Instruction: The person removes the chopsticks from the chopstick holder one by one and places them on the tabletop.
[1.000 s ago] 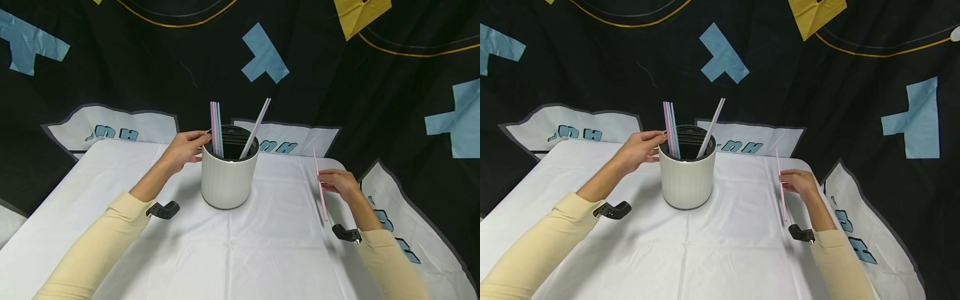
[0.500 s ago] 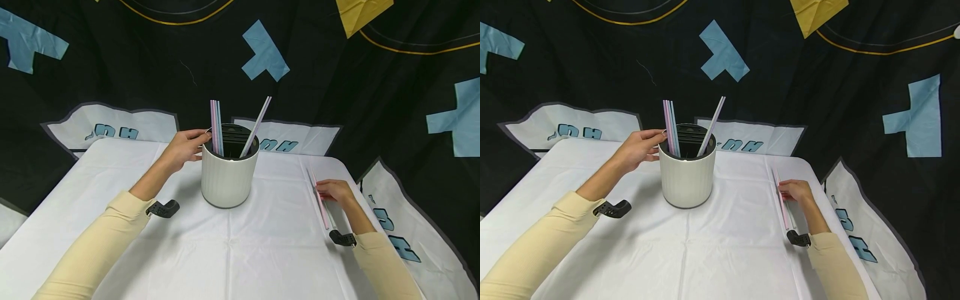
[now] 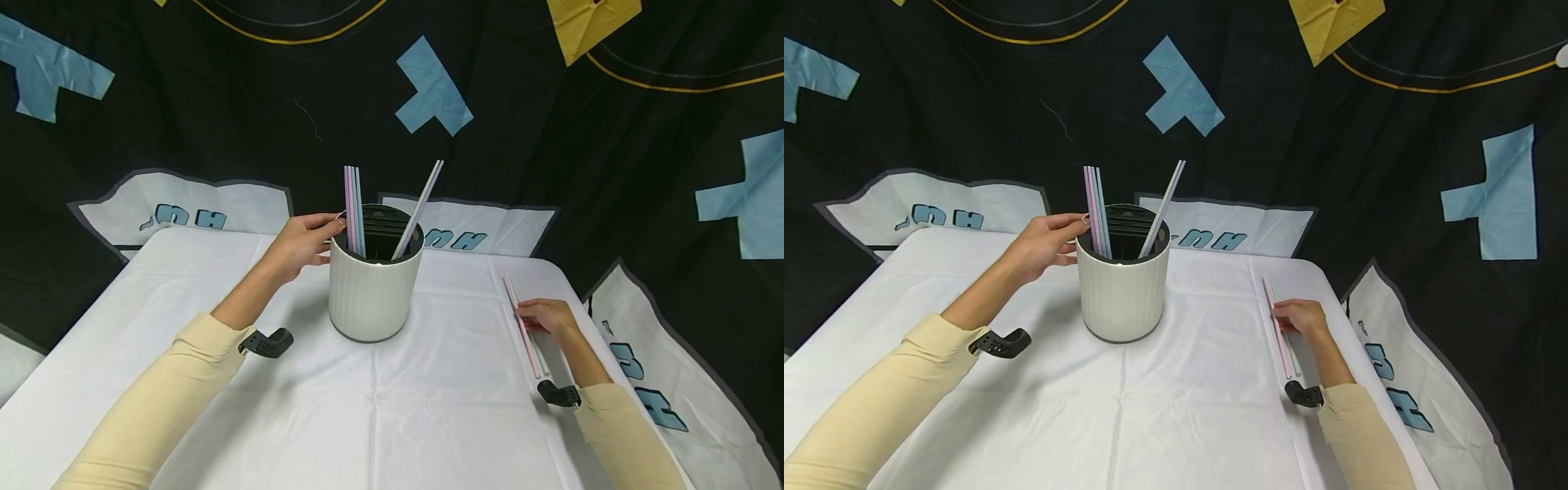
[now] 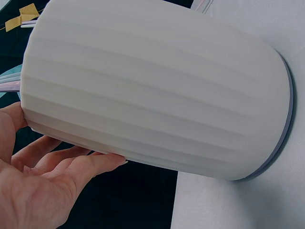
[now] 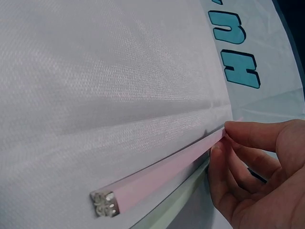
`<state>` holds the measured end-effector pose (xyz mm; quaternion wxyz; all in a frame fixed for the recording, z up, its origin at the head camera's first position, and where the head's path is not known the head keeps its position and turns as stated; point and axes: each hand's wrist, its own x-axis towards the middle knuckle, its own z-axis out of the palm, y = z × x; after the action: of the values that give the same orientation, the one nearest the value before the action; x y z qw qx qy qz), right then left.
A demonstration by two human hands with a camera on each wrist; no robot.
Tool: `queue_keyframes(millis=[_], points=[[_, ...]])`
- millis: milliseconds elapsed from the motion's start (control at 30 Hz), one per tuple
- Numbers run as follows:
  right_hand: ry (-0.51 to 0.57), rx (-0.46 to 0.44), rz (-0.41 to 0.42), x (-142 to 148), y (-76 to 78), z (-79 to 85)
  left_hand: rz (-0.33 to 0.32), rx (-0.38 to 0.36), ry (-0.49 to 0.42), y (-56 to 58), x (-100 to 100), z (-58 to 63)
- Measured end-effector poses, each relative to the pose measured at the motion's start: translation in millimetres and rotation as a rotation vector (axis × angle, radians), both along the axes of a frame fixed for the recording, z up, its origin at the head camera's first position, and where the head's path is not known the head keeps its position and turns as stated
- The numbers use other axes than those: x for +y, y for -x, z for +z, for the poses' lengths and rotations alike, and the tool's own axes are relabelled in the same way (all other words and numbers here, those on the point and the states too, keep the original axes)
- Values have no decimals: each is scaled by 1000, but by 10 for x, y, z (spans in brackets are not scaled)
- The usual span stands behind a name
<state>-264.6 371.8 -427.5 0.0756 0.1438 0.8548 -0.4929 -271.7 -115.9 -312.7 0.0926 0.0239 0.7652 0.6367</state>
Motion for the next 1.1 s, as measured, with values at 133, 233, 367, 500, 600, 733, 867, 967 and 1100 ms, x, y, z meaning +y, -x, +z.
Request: queue_keyframes(millis=[133,233,367,500,600,733,867,967,1100], points=[[10,-3,-15,-3,-16,-11,-3,-2,-7,-2,1,-14],[-1,-4,-25,1,-20,-11,-7,-2,-9,1,1,-28],[-36,1,-46,-4,-27,18,-9,1,-10,7,2,-43],[-57,33,-37,-44,-31,110,-5,3,-8,7,2,-45],[-72,69,-1,-119,-16,234,-6,2,-10,10,7,-42],[-82,98,53,-287,43,447,-8,0,-7,18,10,-39],[-40,116,102,-509,102,672,-5,9,-6,21,1,-25],[16,116,132,-688,112,836,-1,9,-10,14,-8,-15],[80,109,162,-909,110,1051,1,5,-13,-1,-9,-5]])
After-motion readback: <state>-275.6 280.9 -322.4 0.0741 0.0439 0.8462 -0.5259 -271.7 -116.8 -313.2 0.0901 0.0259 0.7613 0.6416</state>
